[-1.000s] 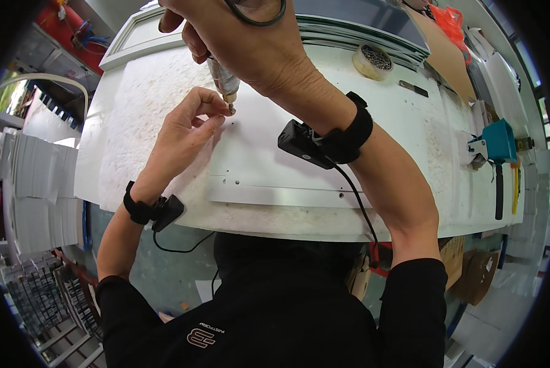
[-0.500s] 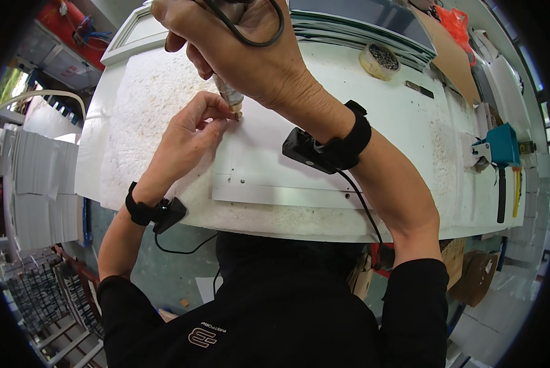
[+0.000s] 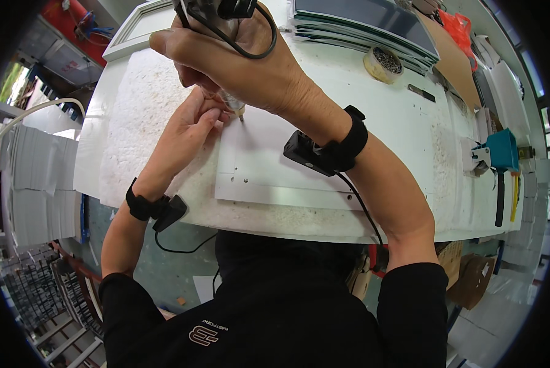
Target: The person applies adhesive to a dark rectangular panel using a manual applicator. They then place a white frame piece over the panel and align it. Using a pneumatic screwdriver, the person drives multiple screws into the frame to secure it to the panel.
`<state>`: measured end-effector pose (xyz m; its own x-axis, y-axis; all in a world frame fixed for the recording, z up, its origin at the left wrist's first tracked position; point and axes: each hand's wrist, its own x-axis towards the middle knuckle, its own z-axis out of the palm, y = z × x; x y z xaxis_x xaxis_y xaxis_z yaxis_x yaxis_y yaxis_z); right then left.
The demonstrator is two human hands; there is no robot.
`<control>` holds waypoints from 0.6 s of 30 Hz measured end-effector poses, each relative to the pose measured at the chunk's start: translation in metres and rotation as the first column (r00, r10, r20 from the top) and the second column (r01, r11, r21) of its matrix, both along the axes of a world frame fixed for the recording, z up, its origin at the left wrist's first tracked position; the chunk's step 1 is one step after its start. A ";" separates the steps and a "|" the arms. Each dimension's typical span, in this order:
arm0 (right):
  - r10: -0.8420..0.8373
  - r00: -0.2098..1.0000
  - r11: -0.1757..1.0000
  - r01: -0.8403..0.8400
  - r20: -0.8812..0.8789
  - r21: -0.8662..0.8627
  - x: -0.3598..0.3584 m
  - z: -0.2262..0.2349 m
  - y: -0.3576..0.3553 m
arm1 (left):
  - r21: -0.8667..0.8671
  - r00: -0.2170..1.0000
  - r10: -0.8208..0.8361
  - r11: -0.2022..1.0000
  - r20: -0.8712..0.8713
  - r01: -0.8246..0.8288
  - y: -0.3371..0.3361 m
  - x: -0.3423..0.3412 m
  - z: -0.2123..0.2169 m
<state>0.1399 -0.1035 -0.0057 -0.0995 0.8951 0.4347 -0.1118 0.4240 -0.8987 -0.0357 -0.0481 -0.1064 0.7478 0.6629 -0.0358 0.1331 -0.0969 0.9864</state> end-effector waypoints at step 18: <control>-0.499 0.863 0.831 0.502 -0.076 0.240 0.103 0.038 -0.119 | 0.661 0.954 -0.165 0.691 -0.249 0.292 -0.055 0.079 0.033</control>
<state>0.2425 -0.2227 0.0326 0.3387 0.6866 0.6434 0.1673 0.6289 -0.7593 0.0433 -0.1029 -0.0739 0.9049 0.3604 0.2265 0.1614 -0.7828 0.6009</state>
